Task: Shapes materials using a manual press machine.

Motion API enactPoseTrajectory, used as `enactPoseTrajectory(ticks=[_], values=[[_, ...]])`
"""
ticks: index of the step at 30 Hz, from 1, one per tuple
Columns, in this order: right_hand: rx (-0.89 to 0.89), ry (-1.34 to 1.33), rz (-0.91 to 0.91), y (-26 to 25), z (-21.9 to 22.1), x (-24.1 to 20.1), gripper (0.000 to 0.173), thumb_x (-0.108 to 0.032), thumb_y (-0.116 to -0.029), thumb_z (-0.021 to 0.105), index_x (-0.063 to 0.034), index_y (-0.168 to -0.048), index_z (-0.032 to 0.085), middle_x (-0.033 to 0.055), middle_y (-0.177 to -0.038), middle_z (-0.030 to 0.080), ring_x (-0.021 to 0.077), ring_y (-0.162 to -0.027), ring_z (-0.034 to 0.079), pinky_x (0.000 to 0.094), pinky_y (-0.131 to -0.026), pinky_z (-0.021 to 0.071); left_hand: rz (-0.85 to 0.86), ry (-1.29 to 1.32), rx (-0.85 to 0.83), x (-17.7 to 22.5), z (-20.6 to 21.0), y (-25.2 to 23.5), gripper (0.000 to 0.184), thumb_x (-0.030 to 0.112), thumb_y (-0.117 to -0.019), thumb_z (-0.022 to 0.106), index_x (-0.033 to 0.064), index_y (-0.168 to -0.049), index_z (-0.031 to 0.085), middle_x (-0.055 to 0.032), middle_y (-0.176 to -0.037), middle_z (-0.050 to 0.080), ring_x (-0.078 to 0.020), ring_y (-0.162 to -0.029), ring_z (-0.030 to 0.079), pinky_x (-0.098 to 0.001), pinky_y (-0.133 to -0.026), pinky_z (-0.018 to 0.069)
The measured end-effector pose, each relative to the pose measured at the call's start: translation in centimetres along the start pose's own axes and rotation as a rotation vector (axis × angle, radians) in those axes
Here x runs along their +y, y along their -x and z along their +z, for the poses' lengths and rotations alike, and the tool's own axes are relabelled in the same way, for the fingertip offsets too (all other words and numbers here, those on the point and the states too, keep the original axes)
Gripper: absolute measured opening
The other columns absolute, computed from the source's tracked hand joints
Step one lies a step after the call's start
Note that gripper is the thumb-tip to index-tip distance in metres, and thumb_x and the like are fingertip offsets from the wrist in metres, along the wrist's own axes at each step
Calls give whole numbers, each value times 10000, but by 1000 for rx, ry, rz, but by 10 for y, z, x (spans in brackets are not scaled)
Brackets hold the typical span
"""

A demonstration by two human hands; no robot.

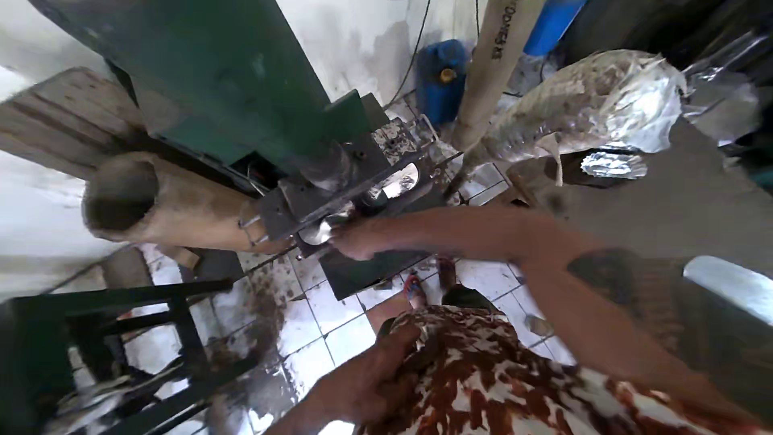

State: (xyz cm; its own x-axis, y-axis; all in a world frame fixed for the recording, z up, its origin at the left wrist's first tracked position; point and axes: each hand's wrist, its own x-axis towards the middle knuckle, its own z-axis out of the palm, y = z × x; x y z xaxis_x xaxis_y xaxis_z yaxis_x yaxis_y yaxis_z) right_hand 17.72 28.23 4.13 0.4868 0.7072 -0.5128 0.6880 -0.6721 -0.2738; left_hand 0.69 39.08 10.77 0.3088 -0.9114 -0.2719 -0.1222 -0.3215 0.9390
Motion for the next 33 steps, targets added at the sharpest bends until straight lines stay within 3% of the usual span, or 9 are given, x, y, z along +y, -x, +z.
enactPoseTrajectory(ticks=[3,5,8,10,12,16,20,23,33], values=[[-179,26,-112,113,-49,49,361,-345,-989,665,-57,-1204,703,196,-1140,690,418,-1113,638,682,-908,478,-122,-135,-14,-2,22,-1,252,134,-967,545,-46,-1043,705,-208,-959,673,-338,-931,667,-512,-849,541],[285,-154,-442,164,-45,155,396,-450,-981,639,-79,-1057,756,109,-873,716,250,-785,686,506,-689,569,-115,-232,-149,-5,25,-10,300,175,-1013,502,-27,-875,677,-187,-807,656,-347,-812,671,-544,-763,532],[379,-549,-72,240,-98,243,354,-410,-1018,616,-116,-1206,683,23,-1050,699,56,-927,655,284,-878,553,-69,81,-399,-26,28,-43,274,215,-1008,541,27,-865,679,-28,-702,606,-121,-632,575,-340,-612,507],[546,-700,262,285,-94,218,368,-388,-988,671,-117,-1237,663,15,-1065,695,36,-928,666,240,-869,558,-54,273,-537,-39,51,-73,242,249,-989,578,45,-894,669,34,-720,611,-25,-629,560,-241,-613,503],[513,-677,366,332,-63,165,590,-409,-1007,633,-119,-1501,489,95,-1336,641,151,-1174,633,376,-1042,499,-13,224,-555,-33,75,-102,219,202,-978,580,18,-900,669,3,-764,613,-45,-684,562,-265,-659,501],[498,-660,384,414,114,74,740,-472,-817,823,-148,-1432,569,128,-1299,647,298,-1161,636,572,-977,522,-12,30,-329,-9,80,-178,233,143,-988,588,-24,-1109,696,-104,-1072,687,-116,-966,650,-330,-898,549],[329,-964,796,435,337,9,943,-465,-811,840,-112,-1563,394,205,-1529,474,426,-1398,459,682,-1107,383,-174,-402,-170,16,74,-337,391,174,-1042,577,41,-1410,567,-205,-1379,572,-304,-1207,604,-499,-1022,505],[344,-1020,1120,410,483,-17,1056,-695,-786,720,-96,-1583,371,172,-1624,381,376,-1497,355,603,-1218,261,-126,-659,-202,6,93,-462,454,239,-1009,627,2,-1393,572,-268,-1382,542,-389,-1210,604,-571,-1015,506],[331,-1151,1214,402,562,-3,1065,-762,-729,704,-143,-1551,432,126,-1603,420,336,-1491,370,552,-1231,276,-123,-609,-420,22,102,-538,778,-61,-968,574,30,-1628,171,-256,-1621,318,-390,-1443,426,-533,-1169,380]])
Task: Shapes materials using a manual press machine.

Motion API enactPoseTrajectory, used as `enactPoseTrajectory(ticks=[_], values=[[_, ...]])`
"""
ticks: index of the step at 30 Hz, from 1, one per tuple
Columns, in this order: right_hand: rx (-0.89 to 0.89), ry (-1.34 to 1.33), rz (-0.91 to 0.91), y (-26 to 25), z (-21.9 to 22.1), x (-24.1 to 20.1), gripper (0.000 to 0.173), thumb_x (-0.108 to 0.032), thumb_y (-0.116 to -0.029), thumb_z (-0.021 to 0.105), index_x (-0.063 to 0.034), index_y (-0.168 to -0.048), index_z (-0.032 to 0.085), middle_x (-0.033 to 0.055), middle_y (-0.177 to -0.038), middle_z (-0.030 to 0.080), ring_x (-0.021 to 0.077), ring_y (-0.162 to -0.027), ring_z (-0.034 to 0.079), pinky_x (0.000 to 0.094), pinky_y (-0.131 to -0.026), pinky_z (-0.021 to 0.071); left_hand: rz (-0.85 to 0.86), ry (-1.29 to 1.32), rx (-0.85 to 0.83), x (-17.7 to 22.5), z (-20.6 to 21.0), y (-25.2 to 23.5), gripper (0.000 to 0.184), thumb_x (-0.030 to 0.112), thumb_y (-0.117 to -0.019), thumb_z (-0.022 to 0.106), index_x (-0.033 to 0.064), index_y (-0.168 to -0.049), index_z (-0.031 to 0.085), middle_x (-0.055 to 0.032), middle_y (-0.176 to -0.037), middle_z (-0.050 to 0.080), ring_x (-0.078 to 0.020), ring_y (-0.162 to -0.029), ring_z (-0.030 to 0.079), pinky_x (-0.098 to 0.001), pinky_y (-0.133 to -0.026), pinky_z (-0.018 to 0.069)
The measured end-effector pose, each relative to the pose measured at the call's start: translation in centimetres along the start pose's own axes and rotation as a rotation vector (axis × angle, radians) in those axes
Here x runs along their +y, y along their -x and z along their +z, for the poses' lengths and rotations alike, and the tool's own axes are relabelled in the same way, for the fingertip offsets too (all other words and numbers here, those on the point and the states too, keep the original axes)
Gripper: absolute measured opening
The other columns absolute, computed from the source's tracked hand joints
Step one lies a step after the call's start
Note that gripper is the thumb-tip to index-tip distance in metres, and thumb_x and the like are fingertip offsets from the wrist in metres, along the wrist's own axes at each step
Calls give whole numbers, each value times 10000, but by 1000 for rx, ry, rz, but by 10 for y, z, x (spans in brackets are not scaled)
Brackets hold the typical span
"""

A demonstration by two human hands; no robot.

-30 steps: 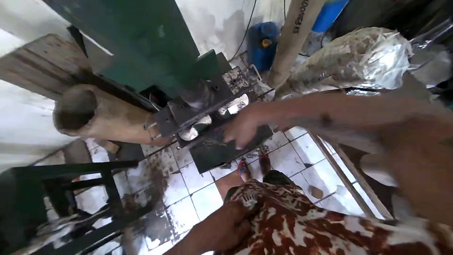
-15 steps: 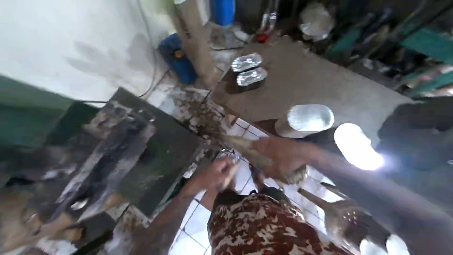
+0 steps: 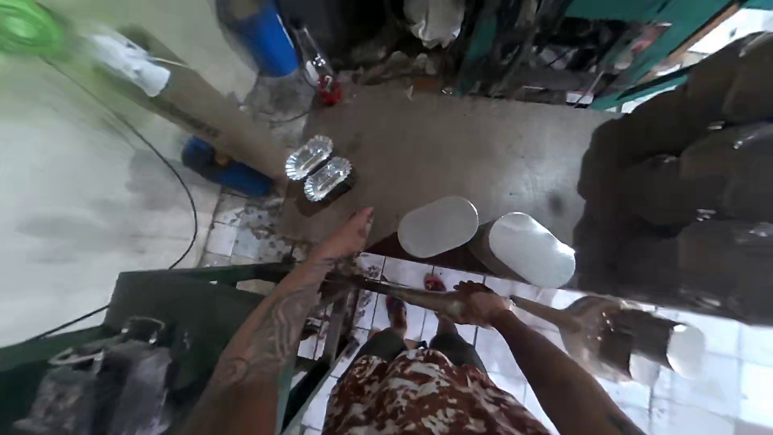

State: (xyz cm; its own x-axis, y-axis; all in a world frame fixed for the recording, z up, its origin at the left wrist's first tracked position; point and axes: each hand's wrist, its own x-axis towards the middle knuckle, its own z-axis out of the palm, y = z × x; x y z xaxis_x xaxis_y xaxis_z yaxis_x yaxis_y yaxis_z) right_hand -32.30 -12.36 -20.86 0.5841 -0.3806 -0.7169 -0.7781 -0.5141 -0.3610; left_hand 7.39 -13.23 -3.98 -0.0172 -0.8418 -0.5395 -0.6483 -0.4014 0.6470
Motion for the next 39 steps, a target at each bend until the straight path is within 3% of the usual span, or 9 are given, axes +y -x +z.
enactPoseTrajectory(ticks=[3,6,9,12,15,17,22,31,39], values=[[20,-10,-18,13,-10,-17,1090,-756,-730,716,-136,-1569,400,139,-1601,420,354,-1483,377,553,-1231,265,6,-50,-22,-11,0,-6,689,76,-1048,526,35,-1626,155,-272,-1589,356,-407,-1391,477,-563,-1121,422],[139,-245,-7,40,-23,-40,802,-529,-868,732,-78,-1492,506,183,-1517,508,363,-1425,446,549,-1218,287,129,-245,-26,-26,-14,-32,534,186,-1034,594,7,-1507,424,-293,-1526,416,-441,-1359,489,-615,-1091,430],[549,-493,-139,113,-76,-94,422,-336,-1027,605,-17,-1292,676,188,-1270,681,309,-1219,637,487,-1092,484,165,-468,-148,-10,-34,-41,397,202,-1014,624,10,-1361,606,-277,-1406,550,-449,-1270,562,-647,-1053,446],[1028,-93,-181,158,-147,-102,405,-381,-979,666,-31,-1169,742,141,-1177,739,312,-1162,683,498,-1069,513,221,-462,-62,5,-42,-32,370,234,-997,667,-16,-1269,654,-305,-1286,607,-462,-1183,603,-666,-996,472],[914,146,-144,141,-189,-62,578,-538,-929,678,-51,-1239,689,129,-1189,721,309,-1198,652,557,-1224,305,320,-266,171,46,-39,-6,434,250,-1027,617,-75,-1314,602,-335,-1356,554,-471,-1272,551,-649,-1072,425],[880,67,-238,128,-189,-45,418,-411,-971,661,-48,-1176,693,106,-1090,729,255,-1114,680,506,-1218,340,366,-196,261,104,-19,30,439,289,-1032,580,-50,-1310,618,-289,-1250,639,-412,-1175,630,-598,-1014,488],[700,-269,-348,144,-202,-35,457,-376,-1082,460,-41,-1316,663,106,-1288,691,213,-1321,578,496,-1282,200,224,-492,-141,176,40,7,535,466,-945,677,92,-1323,625,-174,-1095,700,-367,-1034,676,-627,-888,532],[769,-342,-410,145,-198,-31,337,-318,-1065,526,-62,-1098,741,31,-1046,732,142,-1118,662,484,-1258,279,212,-35,-654,170,-2,-25,245,149,-1007,649,75,-1240,659,-55,-900,698,-115,-676,626,-278,-636,544],[970,89,-266,142,-180,-54,278,-228,-887,680,-89,-1121,734,73,-1052,733,272,-1048,689,541,-1116,442,300,-314,-317,184,10,5,533,179,-1011,603,115,-1519,456,-176,-1225,673,-296,-1043,678,-533,-910,543]])
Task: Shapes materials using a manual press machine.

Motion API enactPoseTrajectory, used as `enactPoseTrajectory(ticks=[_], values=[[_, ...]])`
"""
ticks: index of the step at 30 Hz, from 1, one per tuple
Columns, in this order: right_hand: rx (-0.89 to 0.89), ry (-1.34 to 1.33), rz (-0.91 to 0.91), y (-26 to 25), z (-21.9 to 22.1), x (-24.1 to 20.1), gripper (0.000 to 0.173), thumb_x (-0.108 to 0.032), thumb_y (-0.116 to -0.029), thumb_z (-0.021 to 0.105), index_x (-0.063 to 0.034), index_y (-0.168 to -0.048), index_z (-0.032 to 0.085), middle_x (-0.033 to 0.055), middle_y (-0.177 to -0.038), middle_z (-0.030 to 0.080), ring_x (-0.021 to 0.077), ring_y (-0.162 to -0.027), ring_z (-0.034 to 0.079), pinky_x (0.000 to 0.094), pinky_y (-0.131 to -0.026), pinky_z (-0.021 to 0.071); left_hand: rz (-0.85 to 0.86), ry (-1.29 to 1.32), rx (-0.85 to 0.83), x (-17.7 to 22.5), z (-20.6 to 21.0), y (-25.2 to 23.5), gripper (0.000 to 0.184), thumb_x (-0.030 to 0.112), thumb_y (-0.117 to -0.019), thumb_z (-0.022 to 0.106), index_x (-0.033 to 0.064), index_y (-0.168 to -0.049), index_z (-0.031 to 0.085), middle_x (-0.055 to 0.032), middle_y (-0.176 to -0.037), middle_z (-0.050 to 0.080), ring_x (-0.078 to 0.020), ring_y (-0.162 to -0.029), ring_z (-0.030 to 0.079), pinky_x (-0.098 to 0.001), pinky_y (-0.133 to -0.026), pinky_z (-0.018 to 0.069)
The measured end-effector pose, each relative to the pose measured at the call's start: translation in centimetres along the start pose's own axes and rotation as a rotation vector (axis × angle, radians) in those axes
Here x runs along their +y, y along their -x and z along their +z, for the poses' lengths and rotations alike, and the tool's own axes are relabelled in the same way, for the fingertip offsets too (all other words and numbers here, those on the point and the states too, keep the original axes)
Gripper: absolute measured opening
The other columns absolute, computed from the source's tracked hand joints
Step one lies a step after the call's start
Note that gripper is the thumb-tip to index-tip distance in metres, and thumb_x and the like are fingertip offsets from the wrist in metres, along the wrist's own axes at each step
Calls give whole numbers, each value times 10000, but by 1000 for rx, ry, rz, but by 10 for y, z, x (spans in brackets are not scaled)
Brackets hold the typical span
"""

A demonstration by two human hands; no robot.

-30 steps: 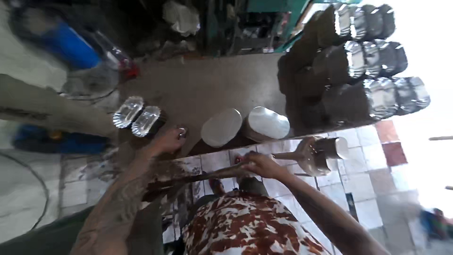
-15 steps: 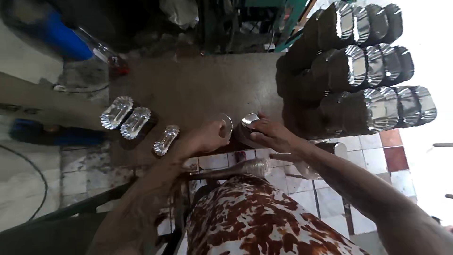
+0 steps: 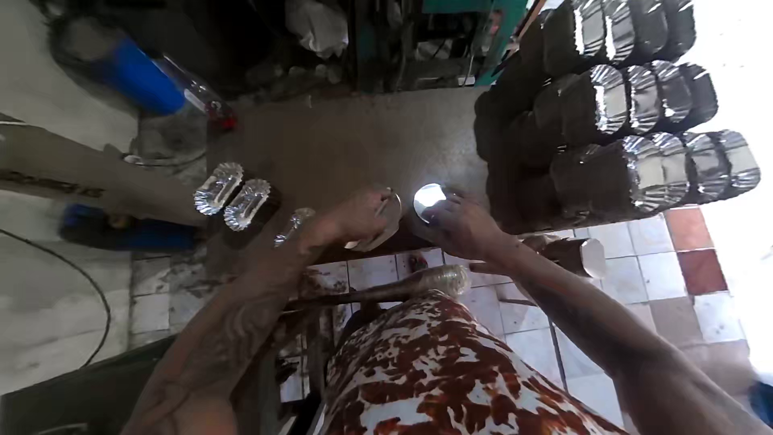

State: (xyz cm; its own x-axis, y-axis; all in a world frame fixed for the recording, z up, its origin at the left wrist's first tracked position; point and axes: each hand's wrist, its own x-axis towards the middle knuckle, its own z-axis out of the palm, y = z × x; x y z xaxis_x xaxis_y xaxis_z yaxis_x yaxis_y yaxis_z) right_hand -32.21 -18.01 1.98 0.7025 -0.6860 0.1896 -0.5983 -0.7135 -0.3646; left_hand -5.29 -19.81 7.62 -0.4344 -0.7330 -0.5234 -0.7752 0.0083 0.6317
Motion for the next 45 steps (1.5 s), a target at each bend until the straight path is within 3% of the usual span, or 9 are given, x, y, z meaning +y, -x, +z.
enactPoseTrajectory(ticks=[4,7,11,15,20,24,34,42,45], values=[[297,-407,162,0,-25,-70,325,-39,-972,479,56,-1226,659,152,-1189,693,237,-1099,646,407,-964,520,224,179,512,7,31,91,379,121,-1017,432,79,-1333,637,-92,-1025,695,-149,-860,654,-367,-766,551],[383,-1277,533,-11,9,-126,315,-151,-1052,370,-109,-1219,635,-3,-974,698,75,-805,676,305,-683,601,153,920,650,-20,81,116,248,110,-967,425,152,-1106,627,71,-912,669,8,-776,643,-225,-677,574],[-22,-1525,693,-9,32,-153,288,-105,-1021,453,-95,-1258,617,36,-973,707,129,-826,686,356,-746,602,-39,1587,570,-37,130,127,249,120,-943,373,185,-1016,602,15,-845,703,-85,-741,689,-308,-637,597],[-308,-1814,527,-1,34,-141,228,-37,-941,599,-118,-1125,706,32,-919,745,104,-808,707,332,-778,607,274,1913,668,-36,178,117,284,141,-877,451,240,-724,669,64,-706,696,-17,-648,669,-222,-588,572],[-373,-894,155,62,80,-74,228,-66,-983,553,38,-1127,697,136,-1107,717,210,-1064,680,402,-980,554,-92,1028,312,-85,216,47,234,10,-1004,447,34,-1115,652,-23,-946,639,-66,-849,599,-266,-798,528],[-1025,-274,157,132,96,-40,364,-121,-1002,553,-6,-1342,619,244,-1347,614,425,-1271,584,592,-1052,479,-253,307,29,-129,273,-73,455,413,-1041,531,73,-1327,632,-197,-1251,675,-375,-1184,638,-625,-997,480],[-1106,-393,269,185,108,-35,368,-189,-1062,502,-27,-1369,626,219,-1368,621,366,-1306,572,489,-1125,439,-415,425,-20,-86,176,38,498,374,-1105,376,2,-1264,666,-231,-1298,644,-381,-1252,590,-609,-1061,420],[-1030,-509,64,122,129,-40,329,-208,-985,624,-35,-1251,710,188,-1238,694,300,-1161,665,463,-1049,516,-255,1073,1213,-114,93,286,385,378,-1112,325,160,-1318,565,36,-1131,683,-38,-1026,654,-262,-906,566],[-823,-608,61,92,143,-73,300,-143,-934,662,35,-1168,720,208,-1157,709,285,-1065,693,450,-971,559,-166,1221,1697,-163,63,329,406,340,-1129,276,119,-1352,532,-25,-1170,637,-104,-1043,624,-332,-889,551]])
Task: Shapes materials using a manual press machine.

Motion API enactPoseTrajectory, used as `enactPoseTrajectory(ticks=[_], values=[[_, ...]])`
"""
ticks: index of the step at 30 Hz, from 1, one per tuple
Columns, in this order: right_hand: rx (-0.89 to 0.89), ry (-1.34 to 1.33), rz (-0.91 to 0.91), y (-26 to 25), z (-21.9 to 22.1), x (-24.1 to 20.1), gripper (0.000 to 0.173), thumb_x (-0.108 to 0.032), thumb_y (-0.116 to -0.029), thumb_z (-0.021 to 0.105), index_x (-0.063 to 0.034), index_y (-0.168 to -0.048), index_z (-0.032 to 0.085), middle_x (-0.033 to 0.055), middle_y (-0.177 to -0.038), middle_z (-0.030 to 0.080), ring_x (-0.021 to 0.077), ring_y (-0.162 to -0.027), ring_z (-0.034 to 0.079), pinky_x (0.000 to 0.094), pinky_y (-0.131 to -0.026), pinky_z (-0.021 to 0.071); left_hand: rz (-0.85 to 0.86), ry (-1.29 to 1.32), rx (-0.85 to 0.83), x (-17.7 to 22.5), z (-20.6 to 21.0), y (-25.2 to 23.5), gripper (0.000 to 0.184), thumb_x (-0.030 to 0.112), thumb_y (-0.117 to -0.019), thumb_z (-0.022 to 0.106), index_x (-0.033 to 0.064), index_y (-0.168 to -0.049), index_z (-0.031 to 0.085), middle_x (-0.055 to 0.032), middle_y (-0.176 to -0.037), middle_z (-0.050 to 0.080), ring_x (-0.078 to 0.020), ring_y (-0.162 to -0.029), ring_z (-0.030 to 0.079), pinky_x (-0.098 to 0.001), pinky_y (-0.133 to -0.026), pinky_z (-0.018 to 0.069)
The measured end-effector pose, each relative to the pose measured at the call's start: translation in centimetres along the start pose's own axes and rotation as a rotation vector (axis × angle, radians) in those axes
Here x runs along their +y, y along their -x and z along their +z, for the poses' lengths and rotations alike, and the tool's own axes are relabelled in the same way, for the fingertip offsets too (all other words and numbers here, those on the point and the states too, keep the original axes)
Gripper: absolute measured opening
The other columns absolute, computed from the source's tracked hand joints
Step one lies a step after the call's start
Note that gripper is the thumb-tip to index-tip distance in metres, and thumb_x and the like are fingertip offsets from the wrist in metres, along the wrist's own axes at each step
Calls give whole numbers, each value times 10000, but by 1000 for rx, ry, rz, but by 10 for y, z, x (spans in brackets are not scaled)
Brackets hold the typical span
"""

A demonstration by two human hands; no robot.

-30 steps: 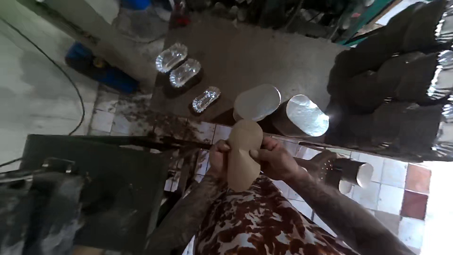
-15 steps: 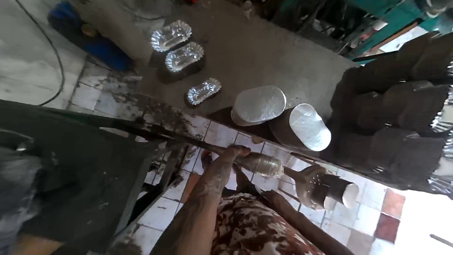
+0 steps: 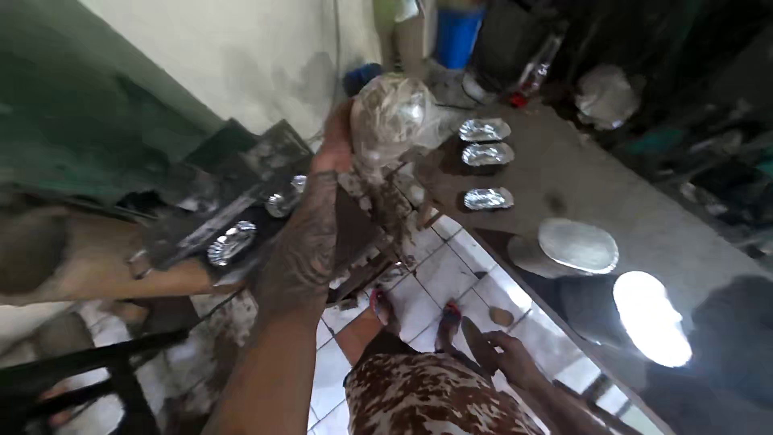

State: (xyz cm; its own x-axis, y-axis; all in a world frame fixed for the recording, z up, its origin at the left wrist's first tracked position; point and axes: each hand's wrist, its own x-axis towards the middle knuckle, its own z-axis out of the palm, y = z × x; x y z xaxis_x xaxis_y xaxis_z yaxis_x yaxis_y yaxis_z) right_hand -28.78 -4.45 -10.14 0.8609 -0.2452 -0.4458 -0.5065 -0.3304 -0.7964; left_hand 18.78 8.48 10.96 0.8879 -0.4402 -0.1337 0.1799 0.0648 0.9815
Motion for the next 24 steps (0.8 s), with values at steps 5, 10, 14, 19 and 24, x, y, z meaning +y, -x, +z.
enactPoseTrajectory(ticks=[5,10,14,19,24], values=[[123,48,-119,-87,11,-94,244,-71,-937,637,68,-1128,699,200,-1080,717,266,-1002,698,451,-935,567,56,-939,10,-55,-95,32,654,475,-1119,236,-36,-1417,514,-291,-1340,591,-406,-1284,564,-610,-1082,422],[205,159,-420,-184,34,-221,207,-50,-950,622,68,-1100,702,197,-1035,717,256,-966,701,426,-898,582,-196,-1159,-234,-63,-222,70,578,503,-1082,419,-4,-1105,695,-239,-963,681,-410,-931,661,-670,-877,490],[58,649,-1063,-245,82,-299,207,-28,-934,632,-34,-1102,752,136,-1109,744,321,-1061,710,497,-911,589,-211,-1323,-523,-53,-278,123,450,407,-1074,501,32,-937,709,-152,-866,673,-316,-840,665,-557,-821,536],[-376,1102,-1187,-317,142,-378,309,50,-986,553,-36,-1249,689,102,-1375,644,316,-1354,546,557,-1085,457,-135,-1429,-594,-52,-319,165,370,299,-1091,491,16,-1184,711,-209,-1196,681,-388,-1168,639,-574,-1029,480],[-482,1018,-1029,-281,254,-414,282,-78,-1006,601,-64,-1278,670,85,-1445,580,323,-1365,519,683,-1134,349,74,-753,-643,-18,-249,266,323,267,-1039,533,33,-916,719,-78,-818,691,-144,-762,675,-346,-720,578]])
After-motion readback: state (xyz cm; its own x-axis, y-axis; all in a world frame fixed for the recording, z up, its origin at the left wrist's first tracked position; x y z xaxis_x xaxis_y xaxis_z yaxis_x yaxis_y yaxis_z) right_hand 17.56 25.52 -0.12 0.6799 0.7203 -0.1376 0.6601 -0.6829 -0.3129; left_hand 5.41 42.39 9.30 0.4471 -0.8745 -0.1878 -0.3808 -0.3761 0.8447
